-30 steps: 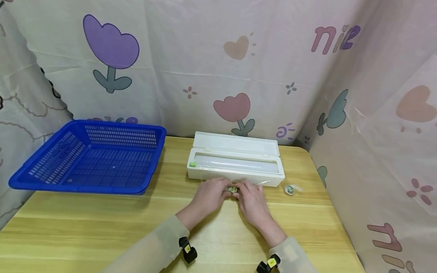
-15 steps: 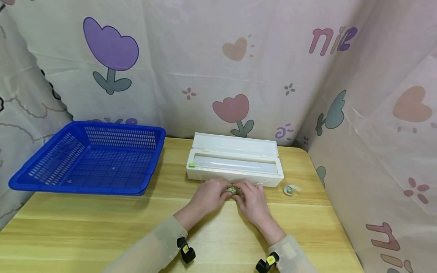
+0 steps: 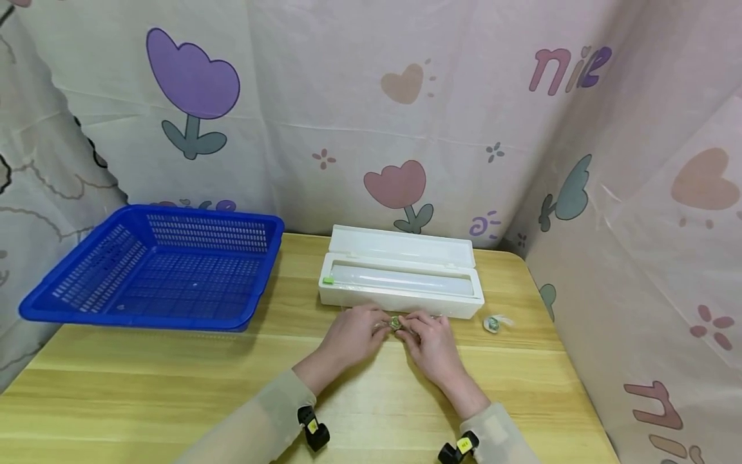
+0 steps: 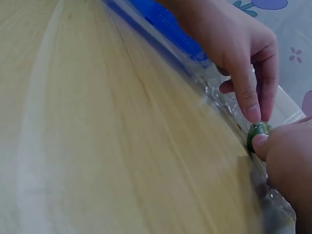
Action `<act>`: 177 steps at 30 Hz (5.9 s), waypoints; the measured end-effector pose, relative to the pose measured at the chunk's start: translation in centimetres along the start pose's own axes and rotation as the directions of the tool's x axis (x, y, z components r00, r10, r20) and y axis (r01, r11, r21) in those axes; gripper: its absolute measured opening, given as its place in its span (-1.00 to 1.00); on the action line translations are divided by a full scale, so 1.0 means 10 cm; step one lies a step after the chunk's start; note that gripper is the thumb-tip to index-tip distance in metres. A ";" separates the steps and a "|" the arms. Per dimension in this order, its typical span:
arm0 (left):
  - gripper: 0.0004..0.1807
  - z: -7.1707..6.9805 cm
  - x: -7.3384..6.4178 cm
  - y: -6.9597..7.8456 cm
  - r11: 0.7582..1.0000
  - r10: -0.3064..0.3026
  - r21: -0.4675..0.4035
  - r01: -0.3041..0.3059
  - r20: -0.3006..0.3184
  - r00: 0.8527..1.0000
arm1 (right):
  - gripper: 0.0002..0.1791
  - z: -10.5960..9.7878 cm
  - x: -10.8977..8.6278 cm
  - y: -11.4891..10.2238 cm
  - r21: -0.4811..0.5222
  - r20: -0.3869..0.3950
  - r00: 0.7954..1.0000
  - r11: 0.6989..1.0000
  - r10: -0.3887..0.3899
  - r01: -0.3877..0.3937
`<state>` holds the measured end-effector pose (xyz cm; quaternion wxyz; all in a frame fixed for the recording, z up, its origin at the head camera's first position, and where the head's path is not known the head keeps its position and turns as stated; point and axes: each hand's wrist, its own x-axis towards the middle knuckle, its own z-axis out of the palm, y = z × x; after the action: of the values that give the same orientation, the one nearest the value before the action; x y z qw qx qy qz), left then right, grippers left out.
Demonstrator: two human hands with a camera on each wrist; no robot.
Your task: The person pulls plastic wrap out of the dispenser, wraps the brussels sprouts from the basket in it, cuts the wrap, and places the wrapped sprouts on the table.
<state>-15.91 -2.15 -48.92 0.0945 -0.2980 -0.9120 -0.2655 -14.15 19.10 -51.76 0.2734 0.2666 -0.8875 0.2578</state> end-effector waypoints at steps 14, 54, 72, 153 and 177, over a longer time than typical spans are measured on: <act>-0.33 -0.59 -0.08 -0.38 0.984 -0.101 0.114 0.134 -0.258 0.961 | -0.65 -0.06 0.02 -0.02 0.003 0.067 0.997 0.999 0.043 -0.043; 0.22 -0.66 0.06 -1.03 0.932 -0.362 0.039 0.361 0.028 0.932 | -0.58 -0.01 0.75 -0.58 0.121 0.088 0.994 0.991 -0.068 0.057; 0.07 -0.66 0.05 -1.05 0.916 -0.396 -0.053 0.398 0.045 0.917 | -0.69 0.34 1.37 -0.63 0.227 0.210 0.976 0.974 -0.062 0.013; 0.17 -0.64 0.03 -1.02 0.892 -0.441 -0.089 0.443 0.043 0.897 | -0.90 -1.29 0.47 0.83 -0.204 0.268 0.955 0.976 0.130 -0.076; -0.07 -0.59 -0.01 -0.95 0.970 -0.238 0.015 0.241 -0.126 0.963 | -0.72 -1.26 0.24 0.89 -0.051 0.187 0.975 0.992 0.120 -0.113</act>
<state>-21.40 -11.86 -48.03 0.1222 -0.1671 -0.9377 -0.2791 -17.00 32.34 -44.01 0.1773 0.2320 -0.9286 0.2290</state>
